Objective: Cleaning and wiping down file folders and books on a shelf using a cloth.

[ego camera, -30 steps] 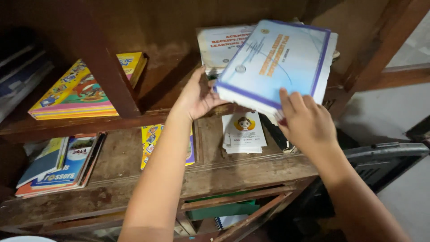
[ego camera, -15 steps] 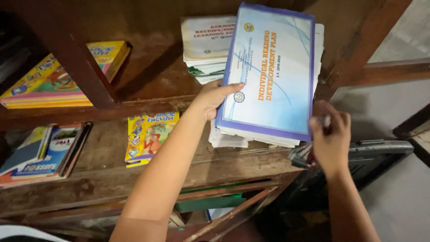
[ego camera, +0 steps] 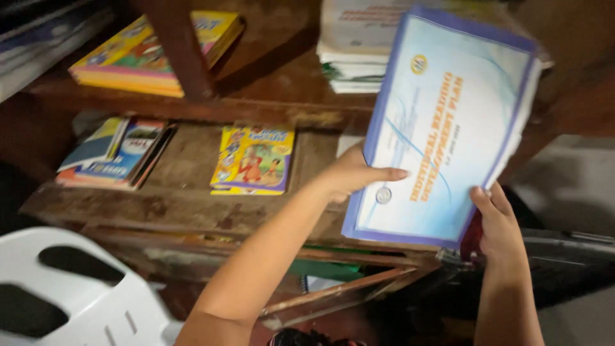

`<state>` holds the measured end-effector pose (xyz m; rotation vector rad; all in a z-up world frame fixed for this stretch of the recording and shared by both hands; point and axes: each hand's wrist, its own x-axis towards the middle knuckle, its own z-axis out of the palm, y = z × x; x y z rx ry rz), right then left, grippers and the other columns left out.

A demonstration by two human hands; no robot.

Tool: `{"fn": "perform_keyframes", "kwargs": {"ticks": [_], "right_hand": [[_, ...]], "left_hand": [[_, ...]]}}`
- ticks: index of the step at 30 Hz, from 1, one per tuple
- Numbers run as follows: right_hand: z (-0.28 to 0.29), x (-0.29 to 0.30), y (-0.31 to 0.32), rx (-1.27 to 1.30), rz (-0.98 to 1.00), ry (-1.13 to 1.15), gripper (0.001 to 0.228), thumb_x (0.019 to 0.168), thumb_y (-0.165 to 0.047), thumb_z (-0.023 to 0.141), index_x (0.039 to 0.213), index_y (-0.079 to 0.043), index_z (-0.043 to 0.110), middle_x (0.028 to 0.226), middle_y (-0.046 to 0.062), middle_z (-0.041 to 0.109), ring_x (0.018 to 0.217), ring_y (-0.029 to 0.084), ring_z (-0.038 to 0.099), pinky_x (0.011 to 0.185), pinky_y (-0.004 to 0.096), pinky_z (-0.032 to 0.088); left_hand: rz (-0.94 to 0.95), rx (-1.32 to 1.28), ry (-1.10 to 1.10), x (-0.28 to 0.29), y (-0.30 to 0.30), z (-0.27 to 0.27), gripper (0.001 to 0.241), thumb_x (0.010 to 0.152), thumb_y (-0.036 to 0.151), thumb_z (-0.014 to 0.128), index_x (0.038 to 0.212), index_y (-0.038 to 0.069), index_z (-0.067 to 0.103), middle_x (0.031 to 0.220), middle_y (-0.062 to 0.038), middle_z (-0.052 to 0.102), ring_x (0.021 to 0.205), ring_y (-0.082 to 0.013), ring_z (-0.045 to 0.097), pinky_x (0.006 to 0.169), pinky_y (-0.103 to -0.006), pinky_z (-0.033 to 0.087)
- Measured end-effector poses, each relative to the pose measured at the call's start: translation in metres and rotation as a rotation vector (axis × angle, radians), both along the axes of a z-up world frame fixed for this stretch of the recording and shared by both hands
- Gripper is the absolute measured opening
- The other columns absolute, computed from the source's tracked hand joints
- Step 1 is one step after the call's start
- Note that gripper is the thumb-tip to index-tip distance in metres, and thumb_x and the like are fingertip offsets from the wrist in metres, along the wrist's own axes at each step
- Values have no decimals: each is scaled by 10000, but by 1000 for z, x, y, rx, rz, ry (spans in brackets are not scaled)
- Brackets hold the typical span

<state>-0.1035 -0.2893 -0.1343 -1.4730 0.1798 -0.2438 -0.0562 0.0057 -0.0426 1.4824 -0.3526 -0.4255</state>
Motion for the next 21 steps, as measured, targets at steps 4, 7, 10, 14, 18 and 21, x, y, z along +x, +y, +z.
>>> {"fn": "perform_keyframes", "kwargs": {"ticks": [4,7,10,14,18,21], "right_hand": [[-47,-17,9,31,127,-33,475,1042,-83,462,1512,-10,454,1254,139,575,1044,203,525,947,323,413],[-80,-24,27,-3,116,22,467,1014,-14,468,1479,25,468,1295,158,568,1100,225,506,989,324,381],[-116,-34,50,49,172,12,462,998,15,507,1458,-17,523,1275,107,595,1105,187,517,1007,311,388],[-112,-36,108,-34,259,99,468,943,65,547,1411,56,539,1215,178,589,1077,240,502,983,361,395],[-105,-41,174,-154,291,248,489,902,63,632,1390,55,613,1102,210,670,954,284,577,897,386,459],[-94,-41,220,-239,378,318,500,899,-8,654,1395,36,613,1176,203,677,995,280,591,898,382,461]], "left_hand": [[102,-45,-17,-21,21,-64,692,719,211,802,1312,-51,563,1162,-229,715,947,-285,724,785,-371,627],[141,80,-25,-51,50,-93,740,684,253,819,1320,-47,588,1146,-233,737,896,-284,754,724,-367,652],[207,-26,53,-84,87,-131,503,735,121,833,1181,-42,667,988,-156,757,737,-169,703,633,-265,591],[325,-145,141,-110,143,-167,478,720,42,836,1154,-65,669,997,-169,758,773,-187,709,673,-284,607],[429,-283,226,-142,196,-195,436,749,-36,803,1156,-68,652,1037,-188,757,827,-216,722,725,-301,609],[506,-335,351,-152,229,-220,444,761,-56,780,1187,-51,654,1089,-265,752,870,-312,760,722,-383,661]]}}
